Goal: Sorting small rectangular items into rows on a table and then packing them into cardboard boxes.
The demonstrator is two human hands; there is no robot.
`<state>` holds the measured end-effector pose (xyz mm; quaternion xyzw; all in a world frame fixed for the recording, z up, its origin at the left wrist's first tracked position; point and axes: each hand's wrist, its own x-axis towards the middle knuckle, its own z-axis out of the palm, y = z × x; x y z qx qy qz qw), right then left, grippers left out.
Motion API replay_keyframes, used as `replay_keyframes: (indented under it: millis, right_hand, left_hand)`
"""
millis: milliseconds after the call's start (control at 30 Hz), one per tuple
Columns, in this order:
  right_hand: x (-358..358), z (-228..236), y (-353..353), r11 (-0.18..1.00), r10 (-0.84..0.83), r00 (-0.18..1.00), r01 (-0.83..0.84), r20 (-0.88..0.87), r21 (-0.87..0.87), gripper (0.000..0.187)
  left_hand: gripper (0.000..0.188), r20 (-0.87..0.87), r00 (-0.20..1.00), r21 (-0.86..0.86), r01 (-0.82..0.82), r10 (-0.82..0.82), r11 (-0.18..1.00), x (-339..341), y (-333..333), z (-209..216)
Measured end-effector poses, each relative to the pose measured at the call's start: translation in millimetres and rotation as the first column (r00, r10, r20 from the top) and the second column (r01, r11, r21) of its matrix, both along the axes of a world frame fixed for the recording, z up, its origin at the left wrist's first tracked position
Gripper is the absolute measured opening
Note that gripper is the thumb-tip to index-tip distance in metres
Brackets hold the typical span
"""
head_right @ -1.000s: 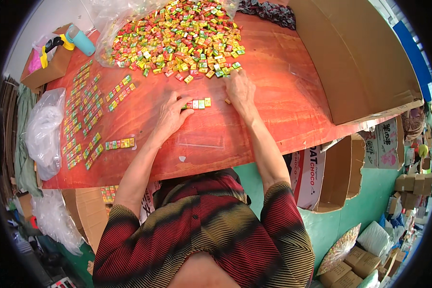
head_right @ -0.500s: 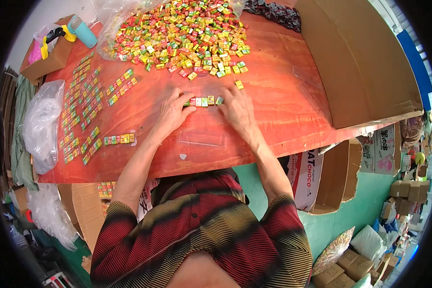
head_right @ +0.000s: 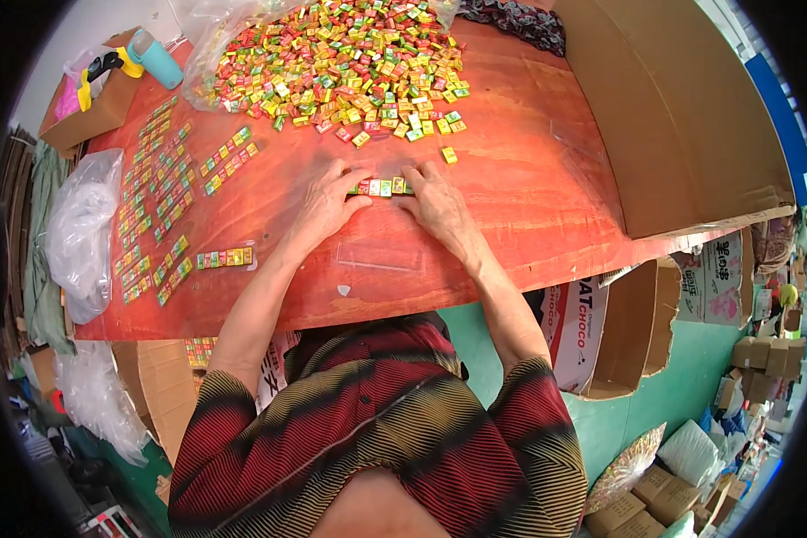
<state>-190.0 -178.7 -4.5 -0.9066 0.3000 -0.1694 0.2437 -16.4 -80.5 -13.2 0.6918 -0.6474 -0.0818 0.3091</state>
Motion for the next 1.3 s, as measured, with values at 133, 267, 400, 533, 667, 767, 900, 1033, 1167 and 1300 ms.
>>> replay_keyframes:
  millis: [133, 267, 400, 533, 667, 767, 900, 1033, 1167, 1300]
  right_hand:
    - [0, -7, -6, 0.999, 0.032, 0.999, -0.032, -0.029, 0.013, 0.041]
    - [4, 1, 6, 0.999, 0.027, 1.0, -0.028, -0.007, -0.022, 0.035]
    - [9, -6, 7, 0.996, -0.038, 0.999, 0.035, -0.03, -0.088, 0.029]
    - [7, -3, 6, 0.994, -0.037, 0.999, 0.037, -0.005, -0.104, 0.025]
    - [-9, 16, 36, 0.999, -0.014, 0.999, 0.016, 0.031, -0.045, 0.025]
    - [-28, 16, 69, 0.999, -0.036, 0.999, 0.036, 0.01, -0.024, 0.026]
    - [-44, 4, 94, 0.998, -0.027, 0.999, 0.028, 0.032, -0.059, 0.036]
    - [-55, -7, 107, 0.99, -0.034, 0.999, 0.039, 0.037, -0.132, 0.038]
    - [-59, -8, 115, 0.983, -0.032, 0.999, 0.039, 0.042, -0.18, 0.04]
    - [-61, -18, 122, 0.985, -0.073, 0.997, 0.076, 0.025, -0.153, 0.039]
  left_hand:
    - [0.034, 0.004, 1.0, -0.069, 0.008, -0.008, 0.998, 2, -5, -11]
    - [0.032, 0.02, 1.0, -0.092, -0.005, 0.007, 0.996, 0, -3, -11]
    - [0.029, -0.01, 1.0, -0.025, -0.015, 0.014, 1.0, -3, -4, -7]
    - [0.027, 0.006, 1.0, -0.054, -0.017, 0.018, 0.998, -7, -5, -6]
    - [0.027, -0.064, 0.989, 0.152, -0.12, 0.131, 0.981, -29, 27, 23]
    - [0.027, -0.098, 0.987, 0.204, -0.105, 0.127, 0.973, -48, 54, 30]
    - [0.033, 0.036, 0.989, 0.062, -0.146, 0.143, 0.987, -61, 77, 16]
    - [0.041, 0.201, 0.974, -0.038, -0.101, 0.106, 0.994, -66, 89, 9]
    - [0.047, 0.35, 0.931, -0.077, -0.076, 0.099, 0.994, -70, 97, -2]
    - [0.05, 0.463, 0.882, -0.077, -0.062, 0.091, 0.995, -71, 101, -8]
